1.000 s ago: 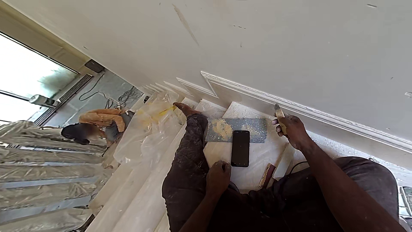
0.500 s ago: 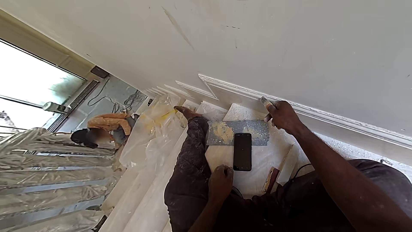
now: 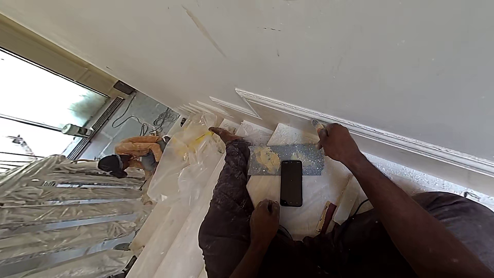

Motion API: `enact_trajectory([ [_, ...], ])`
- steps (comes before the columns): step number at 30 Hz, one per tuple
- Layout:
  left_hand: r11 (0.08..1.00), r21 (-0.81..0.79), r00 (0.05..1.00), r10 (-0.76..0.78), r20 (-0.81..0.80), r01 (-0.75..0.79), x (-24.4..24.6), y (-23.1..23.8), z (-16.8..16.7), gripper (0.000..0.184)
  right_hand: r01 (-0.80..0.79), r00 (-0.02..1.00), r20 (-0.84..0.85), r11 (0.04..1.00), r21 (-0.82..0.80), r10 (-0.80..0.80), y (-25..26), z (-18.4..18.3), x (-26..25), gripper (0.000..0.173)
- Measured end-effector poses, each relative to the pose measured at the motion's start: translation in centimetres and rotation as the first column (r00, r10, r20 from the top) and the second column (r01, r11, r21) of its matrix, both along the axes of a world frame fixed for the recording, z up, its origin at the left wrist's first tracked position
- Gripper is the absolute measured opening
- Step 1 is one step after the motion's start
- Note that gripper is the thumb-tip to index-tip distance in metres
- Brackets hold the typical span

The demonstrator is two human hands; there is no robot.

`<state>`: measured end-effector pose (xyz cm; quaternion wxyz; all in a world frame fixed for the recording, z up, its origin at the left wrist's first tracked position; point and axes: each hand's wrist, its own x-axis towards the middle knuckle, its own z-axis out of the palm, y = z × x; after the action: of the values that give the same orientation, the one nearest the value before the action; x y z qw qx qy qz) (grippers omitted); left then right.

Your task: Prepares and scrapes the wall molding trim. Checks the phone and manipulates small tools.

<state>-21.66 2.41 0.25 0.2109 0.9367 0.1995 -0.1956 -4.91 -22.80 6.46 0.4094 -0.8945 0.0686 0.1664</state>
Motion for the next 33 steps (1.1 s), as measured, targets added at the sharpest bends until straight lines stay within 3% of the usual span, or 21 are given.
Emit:
enact_trajectory([
  [7, 1.000, 0.002, 0.999, -0.004, -0.042, 0.004, 0.0, -0.1, 0.3, 0.032, 0.046, 0.998, -0.036, 0.994, 0.096, -0.043, 0.2, -1.2, 0.4, 0.042],
  [13, 1.000, -0.014, 0.999, 0.012, -0.038, -0.012, 0.4, -0.3, 0.7, 0.031, 0.048, 0.999, -0.022, 0.991, 0.128, -0.046, -1.9, 0.4, -0.3, 0.042],
  [18, 0.999, -0.049, 1.000, 0.024, 0.002, -0.024, 0.4, 0.1, 0.0, 0.033, 0.132, 0.990, 0.006, 0.963, 0.235, -0.138, -2.1, -1.0, -0.1, 0.035],
  [23, 0.999, -0.048, 0.999, -0.022, 0.033, 0.024, -0.1, 0.3, 0.3, 0.033, 0.096, 0.995, 0.008, 0.991, 0.091, -0.097, -3.2, -0.2, -2.1, 0.038],
  [33, 0.990, -0.095, 0.993, -0.094, 0.076, 0.101, -0.2, 1.0, -0.5, 0.030, 0.361, 0.933, 0.025, 0.931, -0.051, -0.360, -13.7, 0.7, -11.4, 0.039],
])
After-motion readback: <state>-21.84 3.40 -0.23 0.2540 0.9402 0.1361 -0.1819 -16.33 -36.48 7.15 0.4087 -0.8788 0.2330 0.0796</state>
